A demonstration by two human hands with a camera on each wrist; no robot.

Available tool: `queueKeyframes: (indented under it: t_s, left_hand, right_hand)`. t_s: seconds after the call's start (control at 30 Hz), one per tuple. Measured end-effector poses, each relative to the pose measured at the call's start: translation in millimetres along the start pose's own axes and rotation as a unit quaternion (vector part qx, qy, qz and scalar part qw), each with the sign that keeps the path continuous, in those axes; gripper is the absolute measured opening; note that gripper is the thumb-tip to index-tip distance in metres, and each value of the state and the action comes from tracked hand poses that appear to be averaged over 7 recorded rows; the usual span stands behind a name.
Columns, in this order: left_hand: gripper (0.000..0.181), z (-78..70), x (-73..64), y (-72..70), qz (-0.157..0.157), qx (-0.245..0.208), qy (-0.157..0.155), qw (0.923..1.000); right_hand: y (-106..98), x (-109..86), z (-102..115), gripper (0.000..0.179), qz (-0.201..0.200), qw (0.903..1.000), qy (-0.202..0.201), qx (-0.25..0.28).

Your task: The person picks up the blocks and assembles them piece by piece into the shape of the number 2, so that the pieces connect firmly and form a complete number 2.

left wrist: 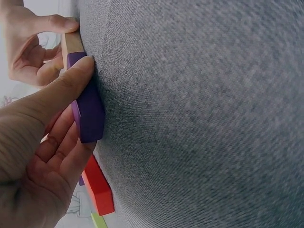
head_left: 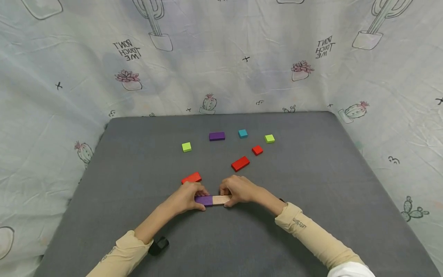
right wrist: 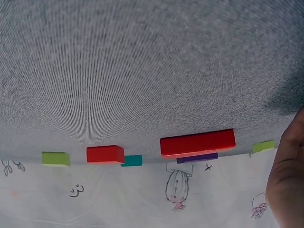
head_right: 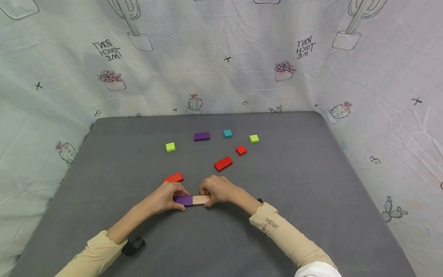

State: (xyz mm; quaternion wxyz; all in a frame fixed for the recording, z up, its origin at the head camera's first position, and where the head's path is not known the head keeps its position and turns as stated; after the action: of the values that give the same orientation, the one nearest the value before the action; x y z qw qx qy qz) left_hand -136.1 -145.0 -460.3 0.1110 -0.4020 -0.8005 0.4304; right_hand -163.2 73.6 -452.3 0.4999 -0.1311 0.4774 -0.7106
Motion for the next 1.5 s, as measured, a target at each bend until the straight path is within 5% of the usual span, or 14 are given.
queueKeyframes:
  t_s: [0.73, 0.97, 1.1, 1.3, 1.5]
  left_hand:
    - [0.036, -8.0, 2.2, -9.7, 0.004, 0.043, 0.018, 0.9989]
    - [0.031, -0.8, -3.7, -41.1, -0.024, 0.030, 0.013, 0.9992]
    - [0.054, 14.5, -3.1, -65.5, 0.040, 0.052, -0.018, 0.9977]
    - [0.078, 24.4, 3.8, -76.5, 0.185, 0.061, -0.025, 0.9805]
    - [0.065, 25.0, 11.4, -75.2, 0.197, 0.110, -0.005, 0.9742]
  right_hand:
    - [-8.8, -3.7, 0.1, 0.023, 0.004, 1.0000, 0.008, 0.003]
    - [-9.1, -5.2, -0.2, 0.023, 0.008, 0.9999, 0.009, 0.012]
    - [-6.2, -5.8, -1.1, 0.024, 0.009, 0.9997, 0.009, 0.022]
    - [1.9, -4.5, -1.4, 0.025, 0.021, 0.9993, 0.001, 0.031]
    - [3.1, -4.3, 1.3, 0.025, 0.022, 0.9991, -0.005, 0.036]
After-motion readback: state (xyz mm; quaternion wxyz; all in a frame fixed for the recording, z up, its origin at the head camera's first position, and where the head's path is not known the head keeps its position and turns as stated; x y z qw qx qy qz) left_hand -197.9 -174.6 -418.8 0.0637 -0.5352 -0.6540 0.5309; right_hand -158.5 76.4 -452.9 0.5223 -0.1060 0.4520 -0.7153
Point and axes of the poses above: each hand's wrist, its own x-axis towards the middle knuckle, its own y-axis out of the palm, z = x × y, the point moved 1 cm from there along x, towards the middle knuckle, and after that the axes turned 13 degrees about z, right-handed, at the moved point
